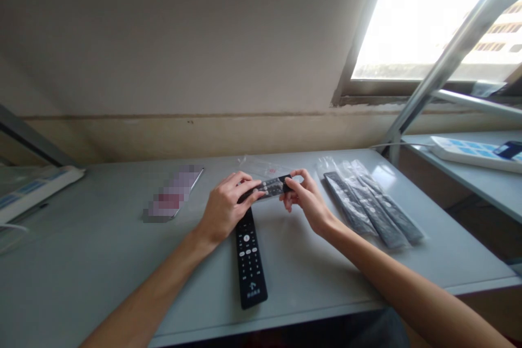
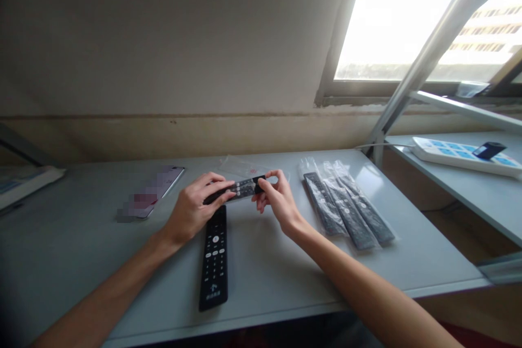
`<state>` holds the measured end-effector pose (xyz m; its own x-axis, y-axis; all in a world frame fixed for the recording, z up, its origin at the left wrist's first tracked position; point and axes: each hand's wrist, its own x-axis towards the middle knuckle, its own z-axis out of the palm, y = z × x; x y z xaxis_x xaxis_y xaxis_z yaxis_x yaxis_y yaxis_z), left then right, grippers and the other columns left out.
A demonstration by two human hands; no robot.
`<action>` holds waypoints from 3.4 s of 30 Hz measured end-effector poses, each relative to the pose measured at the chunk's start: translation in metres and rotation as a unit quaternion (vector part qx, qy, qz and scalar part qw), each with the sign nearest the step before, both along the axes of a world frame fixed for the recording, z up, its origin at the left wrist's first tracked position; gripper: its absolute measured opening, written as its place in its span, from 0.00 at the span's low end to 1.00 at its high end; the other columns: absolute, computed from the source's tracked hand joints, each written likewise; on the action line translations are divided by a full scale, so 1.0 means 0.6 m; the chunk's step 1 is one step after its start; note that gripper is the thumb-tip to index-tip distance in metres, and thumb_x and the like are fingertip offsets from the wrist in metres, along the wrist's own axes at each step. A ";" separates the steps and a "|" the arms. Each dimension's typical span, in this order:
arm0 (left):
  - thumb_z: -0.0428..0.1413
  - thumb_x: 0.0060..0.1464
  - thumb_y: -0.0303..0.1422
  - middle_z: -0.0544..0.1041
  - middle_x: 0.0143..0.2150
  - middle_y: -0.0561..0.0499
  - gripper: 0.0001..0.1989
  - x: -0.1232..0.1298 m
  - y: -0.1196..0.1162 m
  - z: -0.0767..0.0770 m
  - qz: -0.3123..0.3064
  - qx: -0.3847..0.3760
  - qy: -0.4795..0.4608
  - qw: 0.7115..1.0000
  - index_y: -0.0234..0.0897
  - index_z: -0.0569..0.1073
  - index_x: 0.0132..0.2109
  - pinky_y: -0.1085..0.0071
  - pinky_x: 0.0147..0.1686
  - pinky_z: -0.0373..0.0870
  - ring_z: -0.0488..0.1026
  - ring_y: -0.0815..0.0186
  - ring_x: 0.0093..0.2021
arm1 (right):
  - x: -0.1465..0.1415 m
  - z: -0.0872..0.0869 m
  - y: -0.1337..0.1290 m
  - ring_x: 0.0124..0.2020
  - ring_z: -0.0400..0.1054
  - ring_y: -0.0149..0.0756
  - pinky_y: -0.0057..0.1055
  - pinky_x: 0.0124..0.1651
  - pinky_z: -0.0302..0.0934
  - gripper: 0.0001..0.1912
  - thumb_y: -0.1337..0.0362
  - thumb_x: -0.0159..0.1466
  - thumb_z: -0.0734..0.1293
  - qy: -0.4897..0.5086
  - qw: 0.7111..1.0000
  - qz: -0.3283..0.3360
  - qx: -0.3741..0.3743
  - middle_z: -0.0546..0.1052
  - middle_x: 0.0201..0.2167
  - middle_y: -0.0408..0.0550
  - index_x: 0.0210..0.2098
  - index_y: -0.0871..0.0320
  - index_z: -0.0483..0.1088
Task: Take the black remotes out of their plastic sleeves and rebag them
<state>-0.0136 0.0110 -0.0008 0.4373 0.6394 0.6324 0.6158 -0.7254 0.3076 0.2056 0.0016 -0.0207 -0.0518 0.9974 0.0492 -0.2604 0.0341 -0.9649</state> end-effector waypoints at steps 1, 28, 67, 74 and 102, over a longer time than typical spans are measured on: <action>0.58 0.68 0.40 0.78 0.44 0.48 0.13 0.000 0.000 0.001 -0.006 -0.005 -0.007 1.000 0.38 0.81 0.50 0.67 0.45 0.72 0.77 0.62 0.43 | 0.000 -0.001 0.001 0.16 0.67 0.32 0.25 0.22 0.61 0.22 0.50 0.63 0.70 0.001 1.000 -0.001 0.002 0.79 0.20 0.40 0.44 0.52 0.56; 0.59 0.66 0.33 0.78 0.44 0.48 0.05 -0.001 0.000 0.004 -0.024 -0.031 -0.059 0.997 0.38 0.80 0.43 0.68 0.48 0.72 0.78 0.63 0.44 | 0.001 0.004 -0.001 0.17 0.67 0.32 0.27 0.22 0.60 0.20 0.51 0.64 0.70 0.012 1.000 -0.004 0.019 0.78 0.20 0.38 0.43 0.51 0.57; 0.61 0.65 0.34 0.81 0.44 0.48 0.06 -0.002 0.005 0.009 -0.021 -0.062 -0.095 0.993 0.40 0.83 0.41 0.65 0.49 0.74 0.79 0.62 0.45 | 0.008 0.009 0.001 0.17 0.67 0.33 0.27 0.22 0.59 0.18 0.52 0.66 0.69 -0.008 0.998 -0.024 0.057 0.76 0.18 0.36 0.44 0.51 0.57; 0.61 0.65 0.37 0.81 0.45 0.47 0.08 -0.001 0.005 0.012 -0.018 -0.091 -0.121 0.988 0.40 0.83 0.44 0.66 0.49 0.74 0.79 0.61 0.46 | 0.009 0.011 -0.001 0.18 0.68 0.33 0.27 0.22 0.60 0.19 0.51 0.66 0.69 -0.007 0.998 -0.011 0.064 0.77 0.21 0.37 0.44 0.51 0.56; 0.62 0.63 0.41 0.80 0.47 0.46 0.19 -0.004 0.003 -0.006 -0.019 -0.011 -0.018 1.000 0.40 0.78 0.58 0.63 0.51 0.73 0.78 0.58 0.48 | 0.002 0.016 -0.007 0.18 0.67 0.30 0.24 0.21 0.60 0.21 0.46 0.68 0.68 -0.015 0.998 0.030 0.062 0.74 0.22 0.35 0.37 0.51 0.55</action>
